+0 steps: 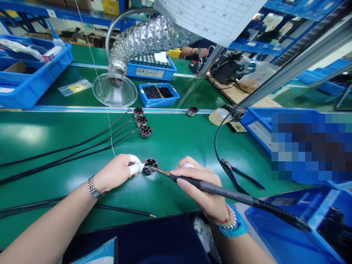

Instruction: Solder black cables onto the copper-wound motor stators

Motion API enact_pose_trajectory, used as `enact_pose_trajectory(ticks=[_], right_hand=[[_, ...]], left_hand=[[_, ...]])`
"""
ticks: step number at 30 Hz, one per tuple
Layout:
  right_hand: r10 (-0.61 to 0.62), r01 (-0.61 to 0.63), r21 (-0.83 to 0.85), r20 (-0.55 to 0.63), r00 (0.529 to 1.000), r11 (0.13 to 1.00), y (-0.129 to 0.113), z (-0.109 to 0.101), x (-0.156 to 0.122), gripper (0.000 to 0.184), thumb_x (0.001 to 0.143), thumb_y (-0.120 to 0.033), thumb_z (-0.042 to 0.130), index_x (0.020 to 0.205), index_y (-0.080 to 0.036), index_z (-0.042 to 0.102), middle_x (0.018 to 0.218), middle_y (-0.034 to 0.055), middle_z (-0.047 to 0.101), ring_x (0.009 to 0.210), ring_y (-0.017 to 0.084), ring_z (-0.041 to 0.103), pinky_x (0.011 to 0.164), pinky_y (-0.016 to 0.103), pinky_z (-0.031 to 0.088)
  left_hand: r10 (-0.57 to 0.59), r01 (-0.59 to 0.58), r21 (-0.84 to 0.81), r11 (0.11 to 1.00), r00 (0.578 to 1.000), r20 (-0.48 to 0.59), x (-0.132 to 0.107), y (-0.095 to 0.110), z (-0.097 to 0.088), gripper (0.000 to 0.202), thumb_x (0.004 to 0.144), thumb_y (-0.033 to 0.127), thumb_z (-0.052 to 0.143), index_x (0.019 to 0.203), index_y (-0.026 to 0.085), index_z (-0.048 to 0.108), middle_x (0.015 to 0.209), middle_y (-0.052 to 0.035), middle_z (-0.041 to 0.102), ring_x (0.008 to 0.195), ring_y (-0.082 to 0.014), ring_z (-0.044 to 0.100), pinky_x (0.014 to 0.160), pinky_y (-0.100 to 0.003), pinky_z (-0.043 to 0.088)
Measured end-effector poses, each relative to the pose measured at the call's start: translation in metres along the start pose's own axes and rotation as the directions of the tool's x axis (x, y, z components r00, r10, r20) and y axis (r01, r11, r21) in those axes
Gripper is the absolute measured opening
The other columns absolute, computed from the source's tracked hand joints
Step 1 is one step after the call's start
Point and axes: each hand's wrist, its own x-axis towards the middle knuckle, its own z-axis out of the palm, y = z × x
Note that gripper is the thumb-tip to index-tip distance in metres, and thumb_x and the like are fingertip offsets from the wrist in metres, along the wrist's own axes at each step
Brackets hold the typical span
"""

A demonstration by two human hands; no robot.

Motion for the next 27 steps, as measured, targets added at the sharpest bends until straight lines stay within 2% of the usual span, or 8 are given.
enact_pose_trajectory(ticks=[9,27], right_hand=[[-0.023,0.023,0.004,0.016,1.0,1.0,-0.0017,0.001,0.0027,0.017,0.077,-0.013,0.054,0.089,-0.018,0.065,0.066,0.003,0.061,0.068,0.017,0.05,0.062,0.032,0.044],[-0.039,0.039,0.012,0.016,0.999,0.999,-0.0013,-0.0039,0.002,0.02,0.076,-0.011,0.054,0.091,-0.018,0.065,0.068,0.0033,0.061,0.068,0.017,0.049,0.062,0.033,0.042]], left_hand=[[0.001,0.0,0.022,1.0,0.999,-0.038,-0.0015,0.0047,0.0015,0.032,0.078,0.044,0.045,0.064,0.017,0.052,0.053,0.0041,0.043,0.046,-0.0079,0.033,0.044,-0.021,0.024],[-0.008,0.008,-0.001,1.0,1.0,-0.022,-0.0012,0.0029,0.0018,0.035,0.077,0.049,0.044,0.066,0.017,0.052,0.054,0.0034,0.043,0.045,-0.0087,0.031,0.043,-0.021,0.024]])
